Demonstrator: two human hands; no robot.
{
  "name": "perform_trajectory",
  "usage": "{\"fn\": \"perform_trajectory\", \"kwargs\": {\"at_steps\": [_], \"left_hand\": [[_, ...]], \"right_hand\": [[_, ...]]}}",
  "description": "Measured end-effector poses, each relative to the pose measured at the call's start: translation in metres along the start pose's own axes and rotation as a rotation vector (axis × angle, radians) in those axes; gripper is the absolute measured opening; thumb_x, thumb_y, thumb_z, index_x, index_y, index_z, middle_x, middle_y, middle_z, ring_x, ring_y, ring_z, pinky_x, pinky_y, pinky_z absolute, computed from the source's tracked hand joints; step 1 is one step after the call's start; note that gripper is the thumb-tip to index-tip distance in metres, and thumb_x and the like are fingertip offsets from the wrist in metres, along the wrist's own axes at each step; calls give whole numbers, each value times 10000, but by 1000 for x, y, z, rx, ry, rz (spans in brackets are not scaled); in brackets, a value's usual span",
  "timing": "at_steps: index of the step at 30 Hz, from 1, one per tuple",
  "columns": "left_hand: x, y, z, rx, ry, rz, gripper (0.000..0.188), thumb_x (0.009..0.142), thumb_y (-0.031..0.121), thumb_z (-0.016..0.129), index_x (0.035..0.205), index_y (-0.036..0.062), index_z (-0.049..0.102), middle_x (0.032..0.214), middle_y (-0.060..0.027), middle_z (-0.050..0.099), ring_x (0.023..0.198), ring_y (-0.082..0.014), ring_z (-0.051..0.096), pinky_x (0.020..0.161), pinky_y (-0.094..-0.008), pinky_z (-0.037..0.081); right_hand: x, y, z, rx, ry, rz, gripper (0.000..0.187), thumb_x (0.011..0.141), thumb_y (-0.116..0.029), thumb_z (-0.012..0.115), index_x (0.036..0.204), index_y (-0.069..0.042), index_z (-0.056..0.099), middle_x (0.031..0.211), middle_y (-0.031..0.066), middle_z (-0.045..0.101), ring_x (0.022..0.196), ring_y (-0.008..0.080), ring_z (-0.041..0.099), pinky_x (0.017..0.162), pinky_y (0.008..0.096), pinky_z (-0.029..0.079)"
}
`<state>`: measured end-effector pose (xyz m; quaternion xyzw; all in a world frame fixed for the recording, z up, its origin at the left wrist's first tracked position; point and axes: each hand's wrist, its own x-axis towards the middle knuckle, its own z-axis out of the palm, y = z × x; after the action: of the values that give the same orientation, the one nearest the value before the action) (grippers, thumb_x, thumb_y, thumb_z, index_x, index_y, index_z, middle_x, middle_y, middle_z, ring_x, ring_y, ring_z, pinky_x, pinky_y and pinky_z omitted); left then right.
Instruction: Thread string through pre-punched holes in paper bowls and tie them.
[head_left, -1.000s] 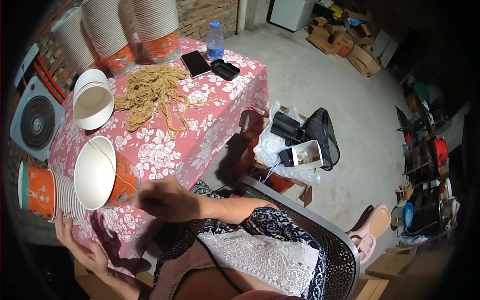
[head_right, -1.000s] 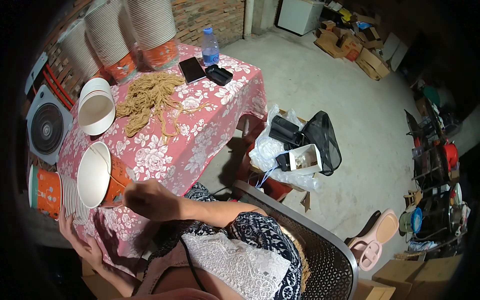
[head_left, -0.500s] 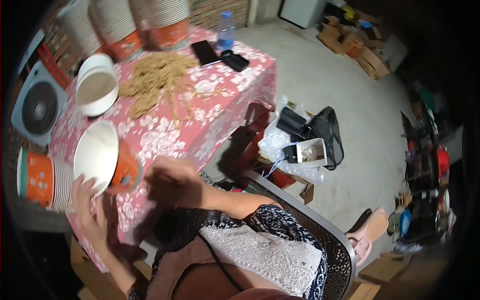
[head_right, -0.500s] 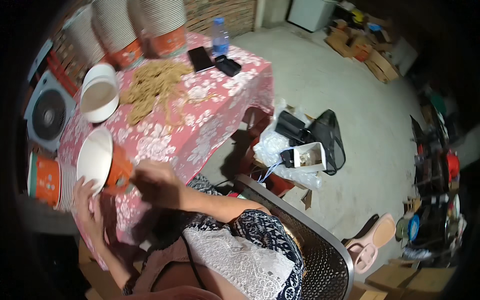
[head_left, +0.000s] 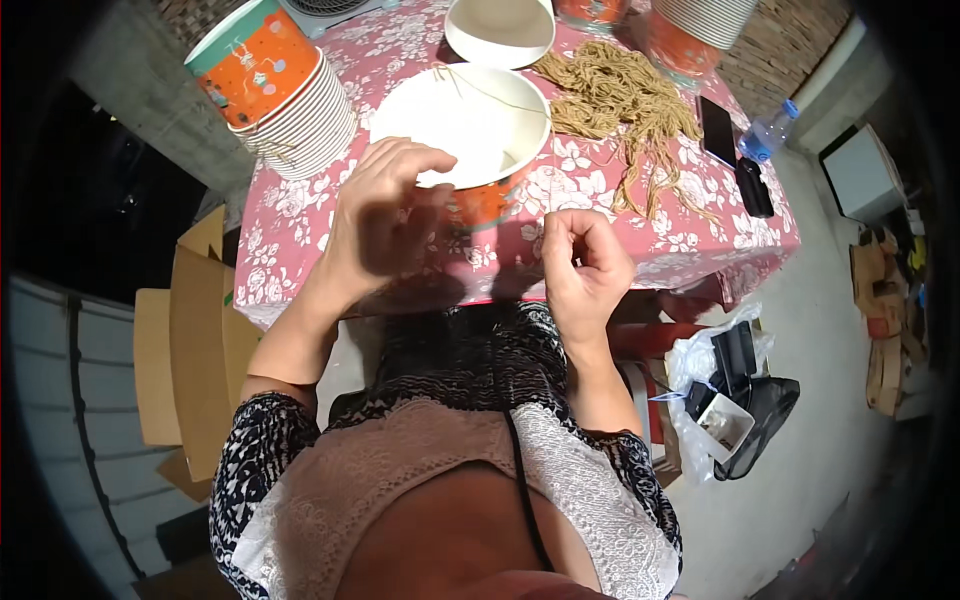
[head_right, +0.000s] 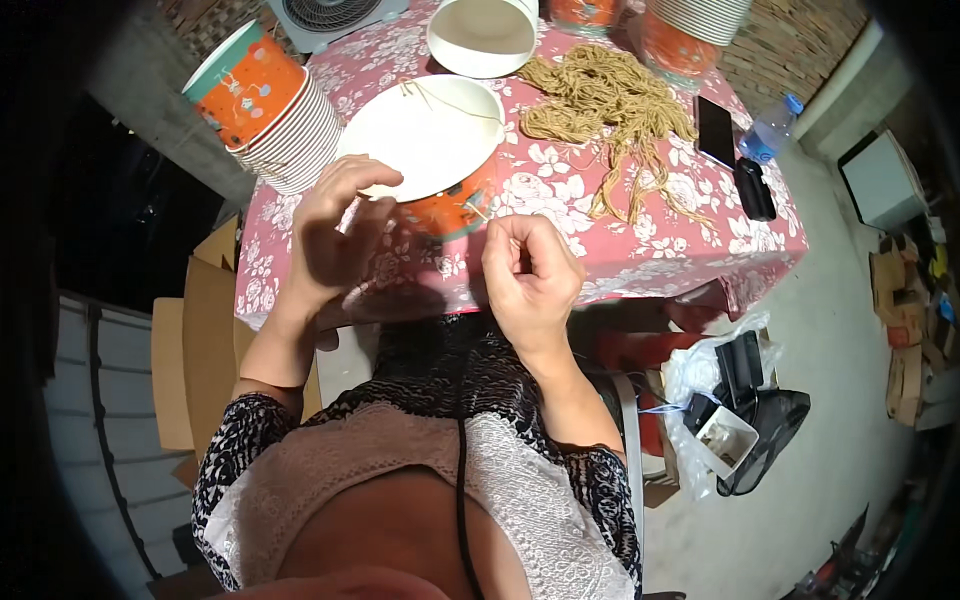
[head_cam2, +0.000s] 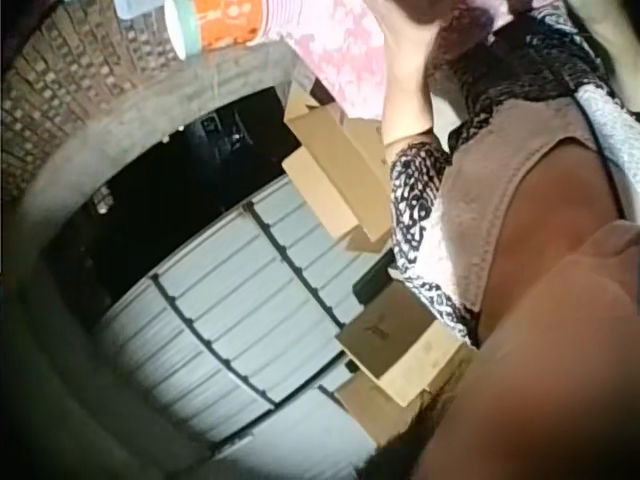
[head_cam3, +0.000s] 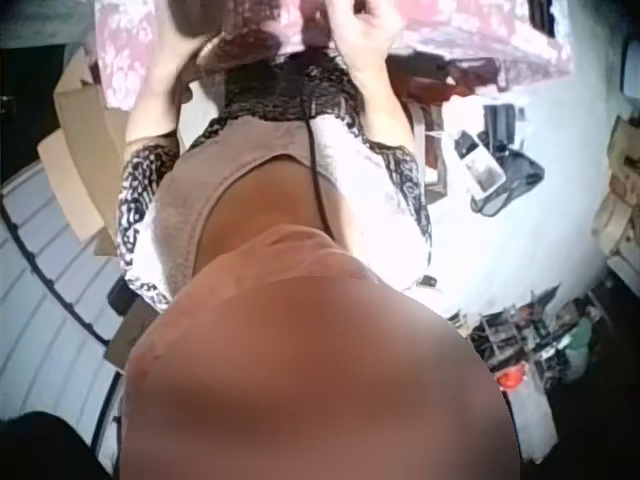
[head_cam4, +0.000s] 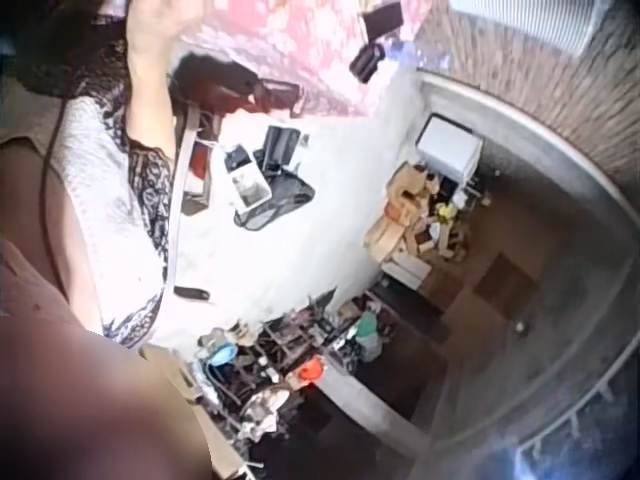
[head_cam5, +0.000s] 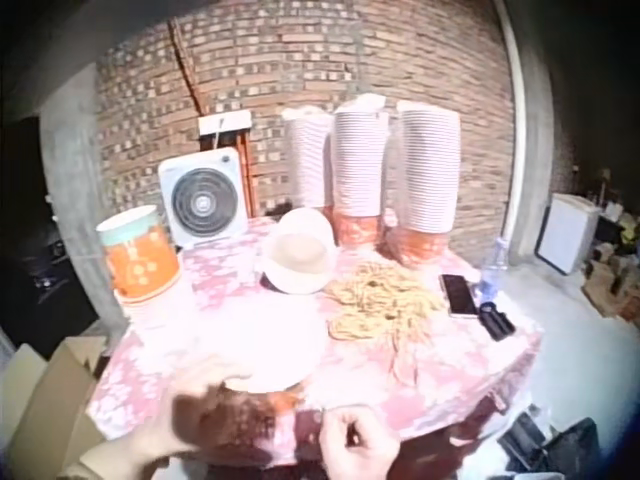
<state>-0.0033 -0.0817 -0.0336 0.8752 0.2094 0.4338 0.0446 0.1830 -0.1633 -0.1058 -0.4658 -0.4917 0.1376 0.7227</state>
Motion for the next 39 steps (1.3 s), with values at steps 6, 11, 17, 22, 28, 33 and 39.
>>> {"fn": "perform_trajectory", "kwargs": {"at_steps": [6, 11, 17, 22, 28, 33, 39], "left_hand": [[7, -3, -13, -38, -96, -236, 124, 918, 27, 564, 970, -22, 666, 881, -115, 673, 808, -181, 640, 742, -291, 505], [17, -4, -16, -107, -211, -398, 138, 931, 68, 572, 978, -16, 670, 877, -92, 679, 770, -136, 627, 693, -261, 497], [12, -8, -21, -108, -206, -339, 130, 925, 60, 573, 960, -21, 668, 869, -92, 674, 763, -138, 622, 690, -261, 494], [10, -10, -21, -124, -192, -343, 120, 910, 47, 581, 938, -30, 668, 850, -103, 675, 779, -163, 637, 712, -276, 504], [10, -13, -19, -94, -162, -230, 111, 896, 38, 585, 914, -32, 669, 830, -115, 677, 790, -197, 650, 730, -296, 512], [12, -16, -19, -120, -154, -175, 112, 898, 39, 582, 902, -34, 666, 841, -118, 680, 791, -201, 651, 730, -299, 512], [20, -17, -22, -176, -161, -152, 144, 902, 34, 583, 1003, -36, 657, 864, -125, 680, 784, -219, 644, 764, -318, 512]], "right_hand": [[-1, -6, 9, -144, -51, -97, 142, 767, 65, 677, 739, 2, 554, 629, 54, 518, 517, 107, 462, 487, 253, 399], [0, -11, 18, -243, -55, -215, 219, 737, 94, 660, 705, -23, 478, 594, 68, 470, 475, 161, 465, 468, 284, 404], [1, -10, 25, -303, -57, -251, 235, 733, 102, 660, 696, -28, 468, 584, 77, 453, 463, 179, 469, 456, 300, 400], [1, -7, 26, -319, -44, -255, 245, 733, 101, 670, 695, -30, 467, 584, 80, 454, 460, 188, 469, 455, 304, 398], [1, -6, 28, -329, -46, -249, 248, 741, 92, 676, 696, -30, 466, 586, 81, 457, 460, 190, 469, 454, 307, 397], [2, -3, 30, -322, -47, -241, 248, 745, 89, 675, 698, -33, 464, 589, 83, 464, 459, 195, 473, 451, 310, 397], [6, -3, 35, -335, -68, -247, 233, 752, 78, 676, 705, -28, 474, 601, 83, 478, 477, 199, 492, 463, 316, 411]]}}
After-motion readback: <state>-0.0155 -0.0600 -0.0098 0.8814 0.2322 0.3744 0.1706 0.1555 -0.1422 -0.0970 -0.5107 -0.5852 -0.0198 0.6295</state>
